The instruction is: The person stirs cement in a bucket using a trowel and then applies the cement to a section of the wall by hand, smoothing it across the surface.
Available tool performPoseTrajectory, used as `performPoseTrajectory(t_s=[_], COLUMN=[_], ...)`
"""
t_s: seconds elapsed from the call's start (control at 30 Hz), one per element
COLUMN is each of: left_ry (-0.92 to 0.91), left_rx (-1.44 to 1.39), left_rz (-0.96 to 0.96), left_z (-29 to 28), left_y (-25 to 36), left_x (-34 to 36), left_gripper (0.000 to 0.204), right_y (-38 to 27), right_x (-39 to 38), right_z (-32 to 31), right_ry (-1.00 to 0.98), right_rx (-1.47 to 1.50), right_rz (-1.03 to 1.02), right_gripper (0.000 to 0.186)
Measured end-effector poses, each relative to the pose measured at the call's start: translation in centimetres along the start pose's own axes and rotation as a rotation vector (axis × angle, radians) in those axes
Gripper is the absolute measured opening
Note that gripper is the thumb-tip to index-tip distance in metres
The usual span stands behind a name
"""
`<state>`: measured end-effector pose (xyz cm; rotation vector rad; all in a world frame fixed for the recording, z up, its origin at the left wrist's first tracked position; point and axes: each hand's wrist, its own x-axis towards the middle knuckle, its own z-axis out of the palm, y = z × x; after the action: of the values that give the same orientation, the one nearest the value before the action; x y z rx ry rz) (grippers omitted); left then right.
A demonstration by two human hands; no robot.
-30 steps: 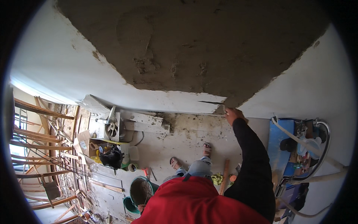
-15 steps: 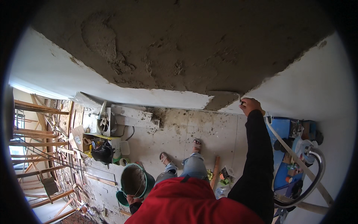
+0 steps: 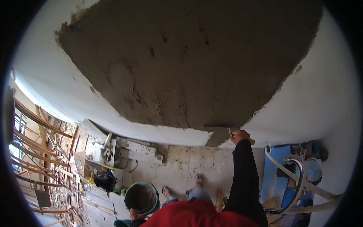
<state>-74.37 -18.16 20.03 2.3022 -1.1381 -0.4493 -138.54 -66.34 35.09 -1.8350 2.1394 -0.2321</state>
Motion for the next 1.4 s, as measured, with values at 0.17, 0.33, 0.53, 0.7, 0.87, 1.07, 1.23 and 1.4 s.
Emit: performPoseTrajectory(t_s=[0.17, 0.33, 0.53, 0.7, 0.87, 1.07, 1.23, 1.4], left_ry=[0.162, 0.072, 0.260, -0.069, -0.146, -0.175, -0.227, -0.352], left_rx=[-0.242, -0.888, 0.114, -0.623, -0.716, -0.728, -0.743, -0.874], left_rz=[0.153, -0.602, 0.723, -0.088, -0.057, -0.008, 0.020, -0.034], left_z=[0.6, -0.2, -5.8, -9.9, -12.6, -12.9, -13.3, -12.4], left_y=[0.2, 9.3, 17.9, 25.9, 29.3, 31.5, 31.8, 32.4], left_x=[3.0, 6.7, 10.8, 11.4, 11.6, 12.0, 12.3, 12.4], left_gripper=[0.022, 0.020, 0.019, 0.007, 0.013, 0.013, 0.012, 0.012], right_y=[-5.1, -16.6, -26.2, -36.0, -38.8, -38.6, -36.3, -36.7], right_x=[-3.8, -8.2, -12.3, -17.5, -19.1, -22.3, -23.0, -23.3], right_z=[-1.3, 2.5, 3.6, -1.6, -0.2, 3.7, -0.5, 1.6], right_ry=[-0.013, -0.197, -0.471, -0.362, -0.297, -0.374, -0.336, -0.472], right_rx=[0.421, 0.200, -0.044, -0.633, -0.818, -0.668, -0.520, -0.641], right_rz=[-0.031, -0.487, -0.620, -0.689, -0.699, -0.715, -0.623, -0.613], right_gripper=[0.041, 0.038, 0.040, 0.019, 0.025, 0.024, 0.020, 0.020])
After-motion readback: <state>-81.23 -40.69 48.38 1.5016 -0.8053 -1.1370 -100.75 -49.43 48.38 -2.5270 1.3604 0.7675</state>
